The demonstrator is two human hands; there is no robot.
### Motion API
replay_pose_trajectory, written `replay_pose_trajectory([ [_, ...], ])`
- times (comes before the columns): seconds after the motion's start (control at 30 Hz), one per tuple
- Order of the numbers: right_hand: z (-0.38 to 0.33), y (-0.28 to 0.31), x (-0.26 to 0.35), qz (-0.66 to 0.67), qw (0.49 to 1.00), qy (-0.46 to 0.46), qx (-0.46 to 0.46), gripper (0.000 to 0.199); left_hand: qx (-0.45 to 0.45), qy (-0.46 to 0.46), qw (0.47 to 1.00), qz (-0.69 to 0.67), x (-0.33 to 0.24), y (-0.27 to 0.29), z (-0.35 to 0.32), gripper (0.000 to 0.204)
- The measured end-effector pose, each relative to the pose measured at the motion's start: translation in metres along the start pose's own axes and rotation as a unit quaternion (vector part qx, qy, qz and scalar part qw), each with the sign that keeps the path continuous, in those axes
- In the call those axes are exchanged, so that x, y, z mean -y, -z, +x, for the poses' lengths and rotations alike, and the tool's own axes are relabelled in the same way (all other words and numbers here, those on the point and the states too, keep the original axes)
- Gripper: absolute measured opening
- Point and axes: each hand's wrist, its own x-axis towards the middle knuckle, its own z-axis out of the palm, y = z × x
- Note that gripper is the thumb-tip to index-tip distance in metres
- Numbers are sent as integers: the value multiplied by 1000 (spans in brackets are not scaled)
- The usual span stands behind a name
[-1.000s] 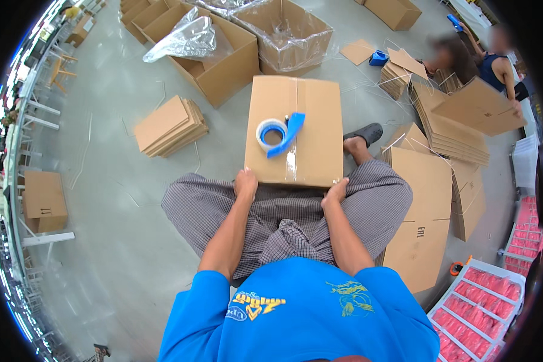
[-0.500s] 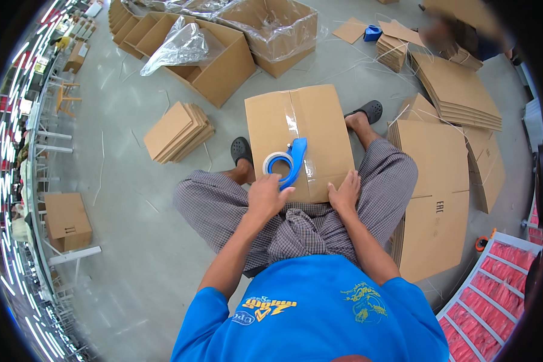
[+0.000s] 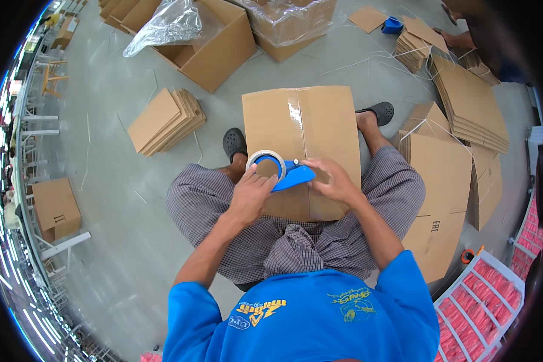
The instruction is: The person sits on the floor and assembles flat cardboard sheets into boxes, then seals them with packing tape using a handheld dispenser. The person repeatedly folds flaps, applies tape, and places finished boxes aside.
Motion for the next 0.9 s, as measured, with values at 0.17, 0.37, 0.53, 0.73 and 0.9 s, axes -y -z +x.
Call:
replay_pose_trajectory([
  [0.17,-4,55,41,212,963,-81,147,29,165,-97,960,-204,3,86,17,49],
  [0.37,44,102,36,211,964,-160,32,13,90,-74,987,-106,41,121,56,51],
  [0.53,79,221,-29,103,956,-242,-132,18,136,174,974,50,162,180,65,58],
  [0.73,107,247,-82,136,944,-276,-121,23,96,266,955,94,217,191,82,58],
  [0.9,129,240,-90,88,949,-287,-100,28,120,280,943,136,209,184,115,55],
])
